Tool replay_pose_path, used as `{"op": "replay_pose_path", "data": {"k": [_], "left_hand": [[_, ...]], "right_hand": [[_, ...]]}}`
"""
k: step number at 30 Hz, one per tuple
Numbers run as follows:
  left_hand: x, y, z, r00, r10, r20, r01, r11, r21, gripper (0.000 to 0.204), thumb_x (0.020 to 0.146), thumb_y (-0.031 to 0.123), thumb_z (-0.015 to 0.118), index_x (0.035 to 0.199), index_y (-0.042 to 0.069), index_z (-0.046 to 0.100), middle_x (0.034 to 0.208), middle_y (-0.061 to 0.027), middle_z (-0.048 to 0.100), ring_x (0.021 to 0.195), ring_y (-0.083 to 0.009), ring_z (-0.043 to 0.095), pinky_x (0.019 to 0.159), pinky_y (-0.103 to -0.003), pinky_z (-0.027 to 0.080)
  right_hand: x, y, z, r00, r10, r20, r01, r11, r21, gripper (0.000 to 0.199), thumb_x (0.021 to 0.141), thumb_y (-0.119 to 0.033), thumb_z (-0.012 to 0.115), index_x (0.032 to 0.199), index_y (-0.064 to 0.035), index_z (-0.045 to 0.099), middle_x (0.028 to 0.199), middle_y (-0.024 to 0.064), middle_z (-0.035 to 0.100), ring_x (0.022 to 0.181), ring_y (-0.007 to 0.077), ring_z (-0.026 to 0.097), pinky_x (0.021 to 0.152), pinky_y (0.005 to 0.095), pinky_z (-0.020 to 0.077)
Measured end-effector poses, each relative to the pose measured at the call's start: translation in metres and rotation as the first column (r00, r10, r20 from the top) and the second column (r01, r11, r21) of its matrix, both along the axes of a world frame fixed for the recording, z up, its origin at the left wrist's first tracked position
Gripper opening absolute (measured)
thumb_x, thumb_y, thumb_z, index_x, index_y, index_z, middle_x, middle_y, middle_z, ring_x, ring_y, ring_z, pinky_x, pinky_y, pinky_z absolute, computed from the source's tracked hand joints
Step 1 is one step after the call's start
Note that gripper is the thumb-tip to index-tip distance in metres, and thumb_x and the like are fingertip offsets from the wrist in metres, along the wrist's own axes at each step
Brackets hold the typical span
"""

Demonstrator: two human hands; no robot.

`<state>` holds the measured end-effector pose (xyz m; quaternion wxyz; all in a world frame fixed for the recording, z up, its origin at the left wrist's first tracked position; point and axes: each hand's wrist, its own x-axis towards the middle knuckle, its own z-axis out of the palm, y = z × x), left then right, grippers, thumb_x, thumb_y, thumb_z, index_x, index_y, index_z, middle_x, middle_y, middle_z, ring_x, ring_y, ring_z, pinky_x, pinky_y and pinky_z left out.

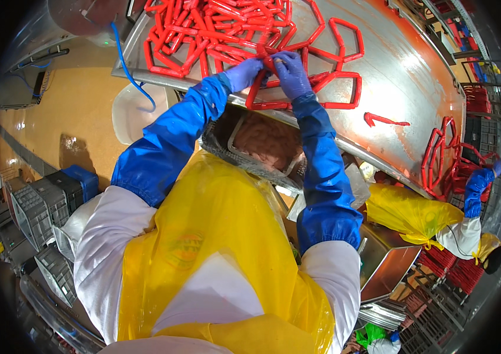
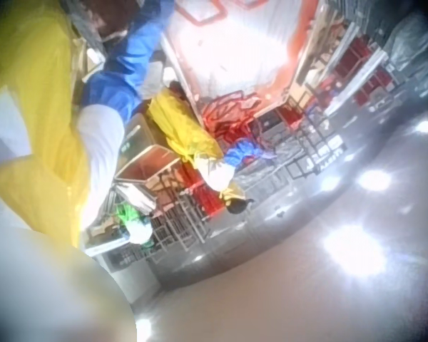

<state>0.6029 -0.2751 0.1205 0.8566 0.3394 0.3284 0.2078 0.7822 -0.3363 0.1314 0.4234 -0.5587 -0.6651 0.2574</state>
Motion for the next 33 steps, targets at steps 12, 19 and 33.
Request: {"op": "replay_pose_path", "data": {"k": [12, 19, 33], "left_hand": [[-0.004, -0.001, 0.047, 0.913, -0.259, -0.315, 0.355, 0.884, 0.304, 0.030, 0.099, 0.037, 0.061, 0.103, 0.008, 0.070, 0.082, 0.0031, 0.066, 0.067, -0.0069, 0.055, 0.058, -0.022, 0.046], [-0.004, -0.014, 0.063, 0.915, -0.295, -0.276, 0.358, 0.908, 0.217, 0.030, 0.097, 0.037, 0.064, 0.099, 0.008, 0.072, 0.078, 0.0019, 0.066, 0.063, -0.0069, 0.053, 0.056, -0.024, 0.044], [0.011, -0.037, 0.001, 0.892, 0.380, -0.243, -0.103, 0.697, 0.710, 0.037, 0.104, 0.039, 0.047, 0.096, 0.007, 0.064, 0.075, -0.0100, 0.062, 0.064, -0.0256, 0.061, 0.064, -0.037, 0.053]], "right_hand": [[0.026, -0.008, -0.035, 0.971, 0.066, -0.231, -0.139, 0.938, -0.318, 0.032, 0.105, -0.028, 0.049, 0.124, -0.0029, 0.058, 0.117, 0.0060, 0.063, 0.104, 0.0178, 0.060, 0.090, 0.0336, 0.0467], [-0.017, -0.021, -0.015, 0.670, -0.182, -0.719, -0.197, 0.891, -0.409, 0.047, 0.106, -0.047, 0.044, 0.118, -0.0079, 0.066, 0.098, 0.0057, 0.070, 0.091, 0.0183, 0.064, 0.090, 0.0307, 0.0484], [-0.049, -0.076, 0.022, 0.947, -0.093, -0.309, -0.122, 0.783, -0.610, 0.068, 0.102, -0.063, 0.039, 0.090, -0.0061, 0.074, 0.083, 0.0084, 0.073, 0.079, 0.0202, 0.067, 0.076, 0.0352, 0.0515]]}}
